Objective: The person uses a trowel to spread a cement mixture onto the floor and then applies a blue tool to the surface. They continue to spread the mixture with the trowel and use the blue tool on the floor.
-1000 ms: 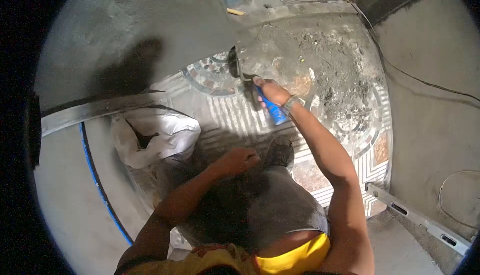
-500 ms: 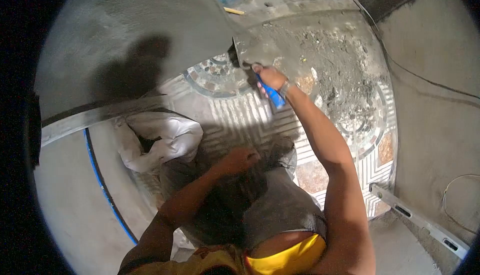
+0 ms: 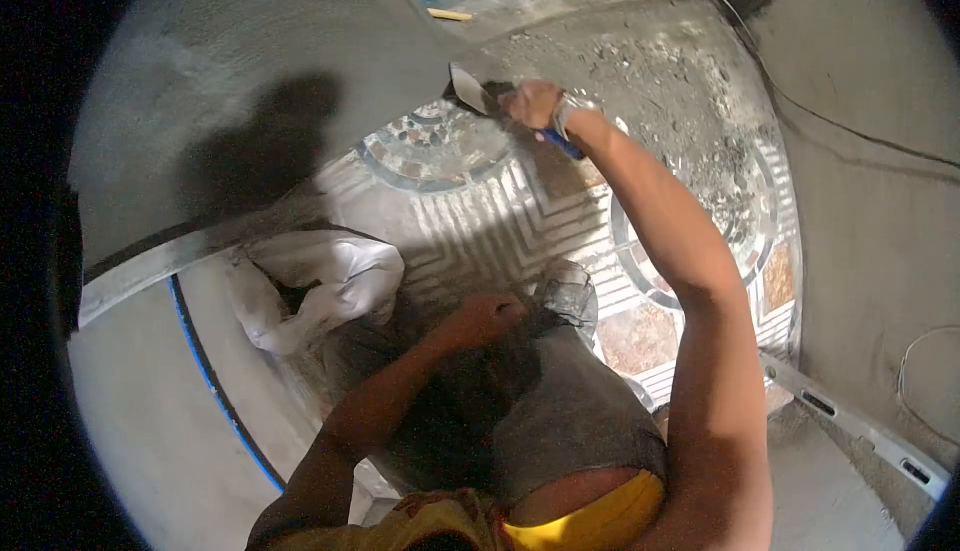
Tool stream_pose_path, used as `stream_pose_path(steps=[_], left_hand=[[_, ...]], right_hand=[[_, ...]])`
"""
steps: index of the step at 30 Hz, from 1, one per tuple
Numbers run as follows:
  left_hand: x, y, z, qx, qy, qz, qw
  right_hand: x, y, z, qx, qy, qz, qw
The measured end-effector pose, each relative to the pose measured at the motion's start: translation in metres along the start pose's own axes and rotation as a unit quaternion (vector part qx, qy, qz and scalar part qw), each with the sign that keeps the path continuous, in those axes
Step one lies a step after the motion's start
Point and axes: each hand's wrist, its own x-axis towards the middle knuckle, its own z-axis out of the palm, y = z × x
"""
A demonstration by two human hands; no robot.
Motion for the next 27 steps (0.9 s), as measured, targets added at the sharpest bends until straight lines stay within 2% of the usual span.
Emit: stream_pose_path(steps=[2, 4, 6, 7, 10, 12, 14, 16, 18, 19, 21, 24, 25, 27], left_hand=[[-0.003, 0.004, -0.002, -0.024, -0.002, -0.021, 0.999], [-0.003, -0.003, -0.002, 0.002, 0.026, 0.005, 1.000], [0.001, -0.008, -0.004, 0.030, 0.042, 0.028, 0.998], [0.004, -0.009, -0.005, 0.045, 0.039, 0.037, 0.998], [0.005, -0.009, 0.003, 0.024, 0.042, 0.020, 0.999], [-0.005, -0.004, 0.006, 0.012, 0.022, -0.007, 1.000], [-0.006, 0.005, -0.009, 0.024, 0.011, -0.019, 0.999], [-0.007, 0.007, -0.014, 0.053, 0.023, 0.000, 0.998], [-0.001, 0.007, -0.014, 0.073, 0.029, 0.014, 0.997], [0.004, 0.001, -0.006, 0.079, 0.025, 0.017, 0.996], [0.006, -0.002, 0.007, 0.053, 0.006, 0.018, 0.998], [-0.007, 0.009, 0.005, -0.001, -0.020, 0.012, 1.000], [-0.011, 0.018, -0.004, 0.007, -0.020, 0.012, 1.000], [-0.011, 0.016, -0.010, 0.029, -0.001, 0.025, 0.999]], right_hand=[[-0.008, -0.018, -0.035, -0.027, -0.034, 0.045, 0.998], [-0.007, -0.027, -0.047, -0.096, -0.082, 0.067, 0.990], [0.000, -0.016, -0.043, -0.224, -0.106, 0.037, 0.968], [0.007, -0.008, -0.036, -0.209, -0.087, 0.044, 0.973], [0.005, -0.016, -0.036, -0.187, -0.049, -0.036, 0.980], [0.000, -0.018, -0.024, -0.165, -0.030, 0.084, 0.982], [-0.010, -0.018, -0.051, -0.002, -0.040, 0.202, 0.979], [0.003, 0.022, -0.021, -0.075, -0.016, 0.141, 0.987], [-0.010, 0.001, -0.018, -0.140, -0.041, 0.100, 0.984], [-0.007, 0.020, 0.012, -0.138, 0.034, 0.023, 0.990], [-0.029, -0.021, 0.014, -0.050, 0.090, 0.016, 0.995], [-0.040, 0.007, 0.030, -0.097, 0.097, 0.025, 0.990], [-0.031, 0.036, 0.041, -0.072, 0.087, 0.130, 0.985], [-0.067, 0.030, 0.015, 0.001, 0.046, 0.198, 0.979]])
